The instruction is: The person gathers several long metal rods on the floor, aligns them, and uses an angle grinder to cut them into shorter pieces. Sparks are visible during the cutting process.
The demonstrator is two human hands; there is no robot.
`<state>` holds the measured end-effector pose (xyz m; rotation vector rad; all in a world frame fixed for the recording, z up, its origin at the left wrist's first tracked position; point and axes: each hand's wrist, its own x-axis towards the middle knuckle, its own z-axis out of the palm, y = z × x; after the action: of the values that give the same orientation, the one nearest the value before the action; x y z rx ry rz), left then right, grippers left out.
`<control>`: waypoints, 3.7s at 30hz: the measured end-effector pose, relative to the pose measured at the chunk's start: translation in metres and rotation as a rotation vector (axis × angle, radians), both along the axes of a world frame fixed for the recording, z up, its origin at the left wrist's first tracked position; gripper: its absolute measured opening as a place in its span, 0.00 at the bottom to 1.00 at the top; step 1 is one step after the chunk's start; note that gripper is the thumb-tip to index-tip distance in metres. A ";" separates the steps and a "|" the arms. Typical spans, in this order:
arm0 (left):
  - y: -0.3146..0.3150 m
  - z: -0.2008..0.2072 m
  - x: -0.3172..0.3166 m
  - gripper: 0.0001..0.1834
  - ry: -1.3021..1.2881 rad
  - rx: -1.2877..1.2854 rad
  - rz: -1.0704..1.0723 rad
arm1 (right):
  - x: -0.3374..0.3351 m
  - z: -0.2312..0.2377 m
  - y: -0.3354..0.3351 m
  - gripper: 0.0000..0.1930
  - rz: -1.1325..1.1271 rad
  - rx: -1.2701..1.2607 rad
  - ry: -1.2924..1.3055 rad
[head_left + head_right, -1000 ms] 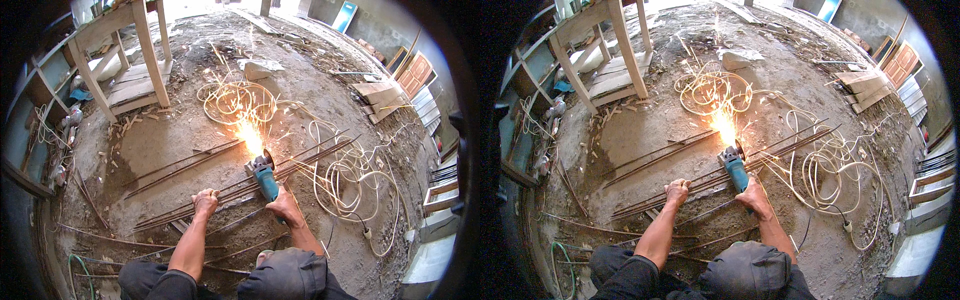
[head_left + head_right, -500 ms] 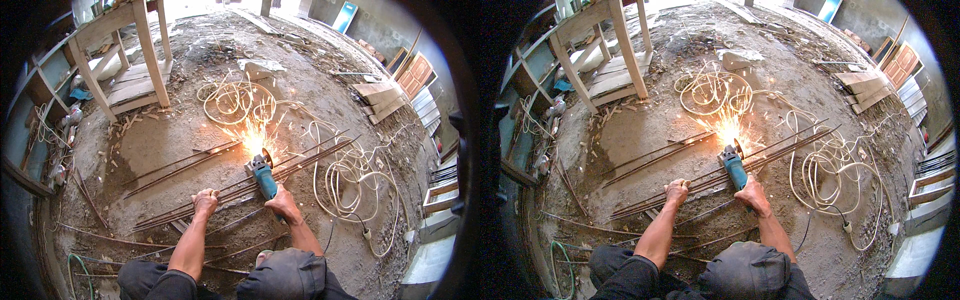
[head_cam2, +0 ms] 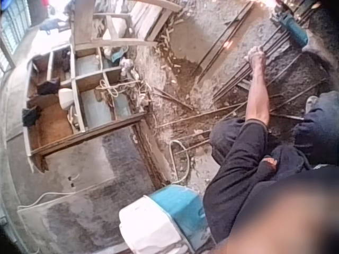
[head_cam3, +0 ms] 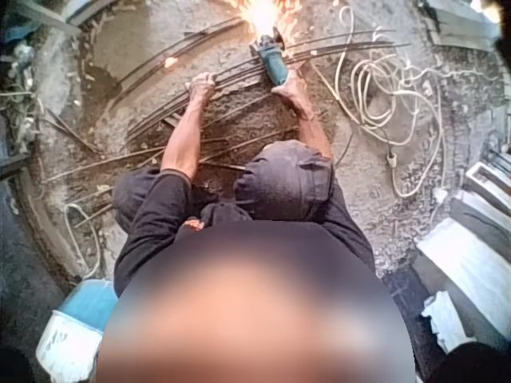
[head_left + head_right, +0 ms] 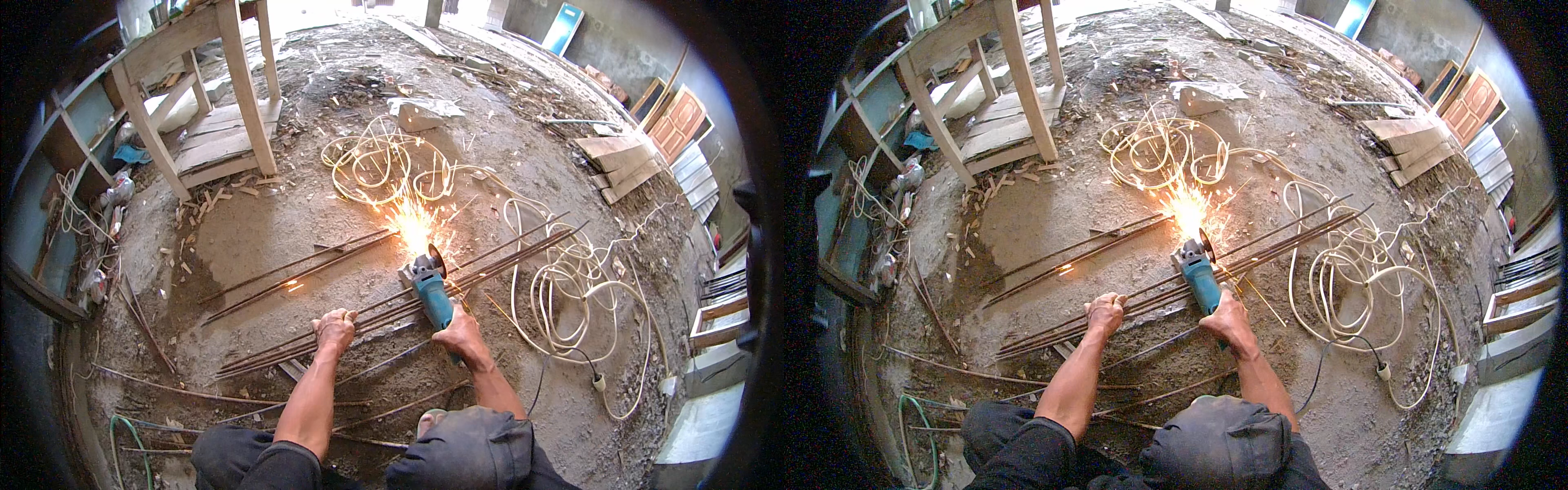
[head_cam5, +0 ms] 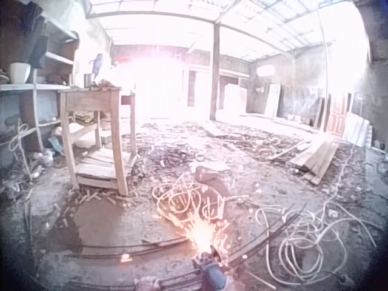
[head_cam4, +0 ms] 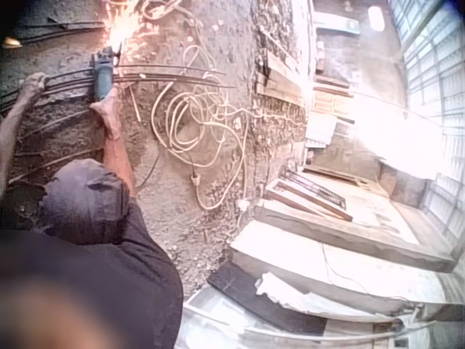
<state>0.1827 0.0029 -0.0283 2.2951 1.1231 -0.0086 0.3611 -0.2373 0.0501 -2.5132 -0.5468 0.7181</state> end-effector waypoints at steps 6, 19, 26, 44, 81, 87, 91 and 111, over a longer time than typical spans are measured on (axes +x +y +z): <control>-0.001 0.006 0.001 0.19 0.031 -0.016 -0.005 | -0.005 0.012 -0.001 0.40 -0.022 -0.084 0.011; 0.000 -0.007 0.001 0.19 -0.018 0.001 0.027 | -0.006 0.018 0.005 0.35 -0.017 -0.070 0.000; -0.002 0.006 0.001 0.19 0.019 -0.034 0.018 | 0.001 0.008 0.005 0.37 -0.030 -0.035 0.058; 0.001 -0.002 0.000 0.20 -0.014 -0.014 0.017 | -0.006 0.018 0.001 0.40 -0.011 -0.090 0.009; 0.000 -0.002 0.000 0.20 0.013 -0.027 0.011 | -0.007 0.012 -0.004 0.38 -0.027 -0.024 -0.008; 0.000 -0.007 0.000 0.20 -0.036 0.017 0.024 | -0.006 0.014 -0.003 0.39 -0.020 -0.079 0.018; 0.000 0.003 0.001 0.20 0.030 -0.028 0.012 | -0.004 0.014 0.000 0.38 -0.009 -0.070 0.018; 0.000 -0.002 0.001 0.20 0.029 -0.021 0.008 | 0.005 -0.006 0.000 0.38 0.015 0.003 -0.024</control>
<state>0.1838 0.0031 -0.0298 2.2790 1.1413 -0.0509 0.3657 -0.2369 0.0446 -2.5209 -0.5757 0.6932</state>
